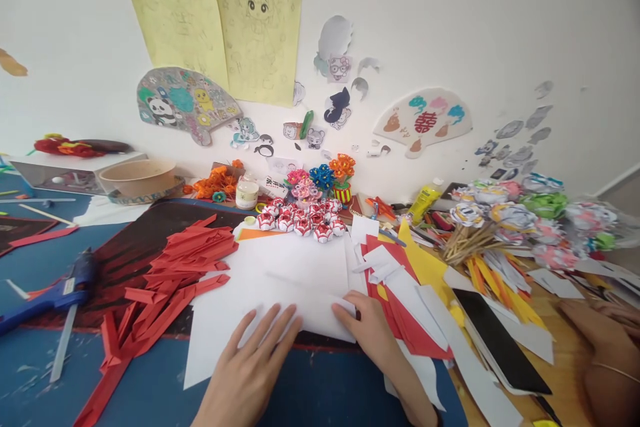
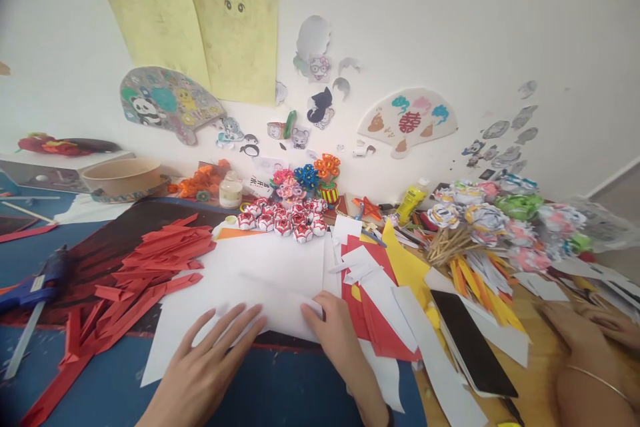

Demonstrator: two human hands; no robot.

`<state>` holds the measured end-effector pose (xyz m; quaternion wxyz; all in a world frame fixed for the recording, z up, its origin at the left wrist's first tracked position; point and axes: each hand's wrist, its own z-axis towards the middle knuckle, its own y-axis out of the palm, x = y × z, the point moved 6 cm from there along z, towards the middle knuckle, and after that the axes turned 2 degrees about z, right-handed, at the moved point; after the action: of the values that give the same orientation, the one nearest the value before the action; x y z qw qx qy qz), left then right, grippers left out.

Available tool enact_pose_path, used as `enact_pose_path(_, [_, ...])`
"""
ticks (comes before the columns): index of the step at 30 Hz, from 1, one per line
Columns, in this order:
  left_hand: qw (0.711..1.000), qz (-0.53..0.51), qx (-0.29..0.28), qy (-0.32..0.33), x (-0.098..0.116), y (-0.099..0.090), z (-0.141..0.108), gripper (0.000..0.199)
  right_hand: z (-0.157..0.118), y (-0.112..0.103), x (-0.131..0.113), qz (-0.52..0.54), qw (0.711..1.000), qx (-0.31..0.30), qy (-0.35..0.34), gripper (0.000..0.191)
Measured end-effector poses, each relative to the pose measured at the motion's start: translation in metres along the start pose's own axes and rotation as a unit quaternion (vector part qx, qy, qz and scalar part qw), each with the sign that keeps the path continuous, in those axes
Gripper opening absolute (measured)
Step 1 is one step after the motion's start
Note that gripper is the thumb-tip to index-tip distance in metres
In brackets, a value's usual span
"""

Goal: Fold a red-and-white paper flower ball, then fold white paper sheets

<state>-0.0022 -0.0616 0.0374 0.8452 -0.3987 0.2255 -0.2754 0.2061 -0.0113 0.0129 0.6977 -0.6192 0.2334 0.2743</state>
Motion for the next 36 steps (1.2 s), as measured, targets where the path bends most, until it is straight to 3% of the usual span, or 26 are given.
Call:
enact_pose_path(6, [0.998, 0.036, -0.058, 0.012, 0.000, 0.028, 0.003, 0.044, 0.005, -0.003, 0.001, -0.083, 0.994, 0.063, -0.018, 0.016])
enact_pose_path(11, [0.996, 0.045, -0.078, -0.006, -0.003, 0.039, -0.002, 0.048, -0.025, -0.010, -0.030, -0.206, 0.947, 0.205, -0.139, 0.041])
enact_pose_path(14, [0.996, 0.042, -0.080, -0.013, -0.003, 0.042, 0.000, 0.049, -0.049, 0.012, -0.054, -0.259, 0.915, 0.153, -0.270, 0.046])
enact_pose_path(17, [0.996, 0.037, -0.084, -0.013, -0.004, 0.046, 0.003, 0.051, -0.062, 0.033, -0.059, -0.298, 0.895, 0.111, -0.313, 0.047])
enact_pose_path(24, [0.994, 0.057, -0.096, 0.014, -0.004, 0.048, 0.005, 0.052, -0.061, 0.049, -0.048, -0.306, 0.903, 0.091, -0.288, 0.046])
enact_pose_path(30, [0.993, 0.079, -0.078, -0.027, 0.000, 0.035, -0.007, 0.052, -0.061, 0.052, -0.047, -0.310, 0.901, 0.085, -0.293, 0.046])
enact_pose_path(36, [0.995, 0.057, -0.076, -0.019, -0.004, 0.038, -0.013, 0.053, -0.059, 0.055, -0.045, -0.301, 0.908, 0.082, -0.280, 0.048])
